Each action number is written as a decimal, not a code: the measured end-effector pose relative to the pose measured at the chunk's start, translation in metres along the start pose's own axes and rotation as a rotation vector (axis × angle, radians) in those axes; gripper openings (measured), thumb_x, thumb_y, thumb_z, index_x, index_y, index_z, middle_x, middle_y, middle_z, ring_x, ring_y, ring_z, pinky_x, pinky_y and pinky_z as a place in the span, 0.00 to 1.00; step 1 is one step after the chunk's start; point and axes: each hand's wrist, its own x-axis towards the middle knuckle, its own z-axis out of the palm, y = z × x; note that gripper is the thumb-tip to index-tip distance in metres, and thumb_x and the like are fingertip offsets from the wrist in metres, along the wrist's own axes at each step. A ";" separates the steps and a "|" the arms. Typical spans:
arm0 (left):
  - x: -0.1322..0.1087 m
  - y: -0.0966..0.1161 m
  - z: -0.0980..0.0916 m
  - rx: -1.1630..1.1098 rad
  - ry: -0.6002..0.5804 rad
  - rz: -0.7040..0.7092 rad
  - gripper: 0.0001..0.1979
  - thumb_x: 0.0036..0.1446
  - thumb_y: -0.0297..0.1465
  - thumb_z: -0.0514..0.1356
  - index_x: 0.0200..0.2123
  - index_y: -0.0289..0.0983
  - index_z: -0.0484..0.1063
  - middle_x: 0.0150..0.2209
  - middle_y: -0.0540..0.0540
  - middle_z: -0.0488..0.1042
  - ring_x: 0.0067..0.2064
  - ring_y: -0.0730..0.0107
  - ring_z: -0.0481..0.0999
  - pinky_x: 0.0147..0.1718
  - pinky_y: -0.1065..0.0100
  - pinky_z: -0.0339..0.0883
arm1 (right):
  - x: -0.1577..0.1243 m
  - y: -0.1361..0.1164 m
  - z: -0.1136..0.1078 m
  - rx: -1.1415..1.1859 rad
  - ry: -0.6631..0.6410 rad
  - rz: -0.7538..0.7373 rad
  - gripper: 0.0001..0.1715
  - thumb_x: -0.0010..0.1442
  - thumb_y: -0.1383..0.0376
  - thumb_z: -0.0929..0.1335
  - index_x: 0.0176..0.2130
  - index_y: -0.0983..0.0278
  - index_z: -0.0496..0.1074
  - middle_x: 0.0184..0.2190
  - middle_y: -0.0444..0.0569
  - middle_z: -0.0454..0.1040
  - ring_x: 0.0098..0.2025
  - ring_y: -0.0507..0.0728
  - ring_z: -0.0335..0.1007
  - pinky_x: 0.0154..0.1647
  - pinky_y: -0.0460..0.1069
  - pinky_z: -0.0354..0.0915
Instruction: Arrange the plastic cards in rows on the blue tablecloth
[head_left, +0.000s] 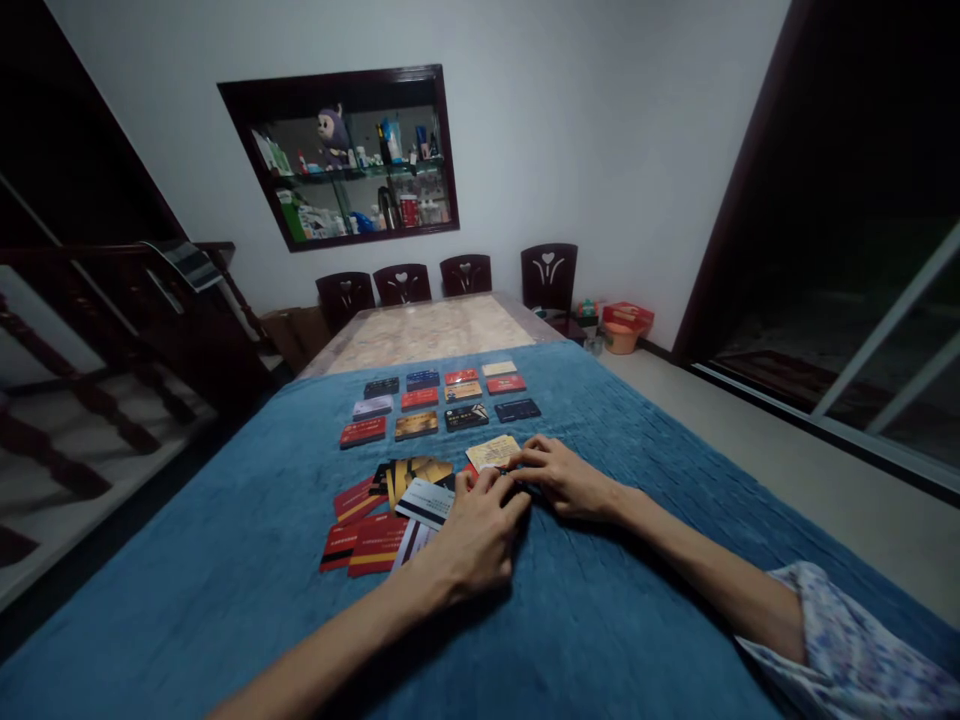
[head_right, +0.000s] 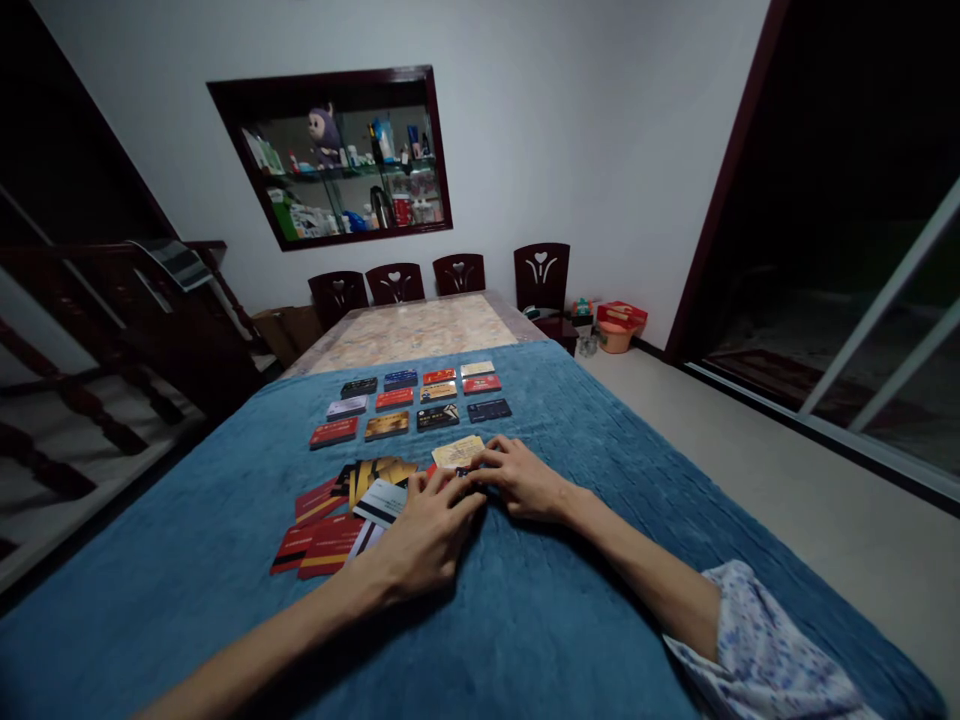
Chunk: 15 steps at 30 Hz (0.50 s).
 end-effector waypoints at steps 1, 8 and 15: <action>-0.001 0.001 0.000 0.021 0.029 -0.048 0.16 0.59 0.31 0.55 0.51 0.38 0.69 0.53 0.38 0.71 0.54 0.50 0.64 0.49 0.47 0.59 | -0.001 0.001 0.000 0.005 0.010 0.001 0.30 0.54 0.76 0.65 0.54 0.59 0.73 0.52 0.53 0.73 0.52 0.61 0.60 0.52 0.60 0.62; -0.002 0.005 0.007 0.087 0.099 -0.168 0.21 0.60 0.47 0.57 0.41 0.33 0.74 0.44 0.36 0.74 0.50 0.48 0.67 0.50 0.47 0.58 | -0.003 0.003 -0.005 0.036 0.052 0.019 0.23 0.53 0.76 0.65 0.47 0.62 0.76 0.44 0.53 0.75 0.48 0.61 0.62 0.49 0.58 0.63; -0.002 0.013 0.010 0.087 0.122 -0.195 0.21 0.60 0.47 0.56 0.41 0.34 0.74 0.44 0.35 0.74 0.51 0.48 0.67 0.50 0.48 0.58 | -0.002 -0.002 -0.010 0.028 0.039 0.050 0.19 0.56 0.73 0.64 0.45 0.62 0.76 0.38 0.53 0.74 0.44 0.60 0.62 0.45 0.56 0.61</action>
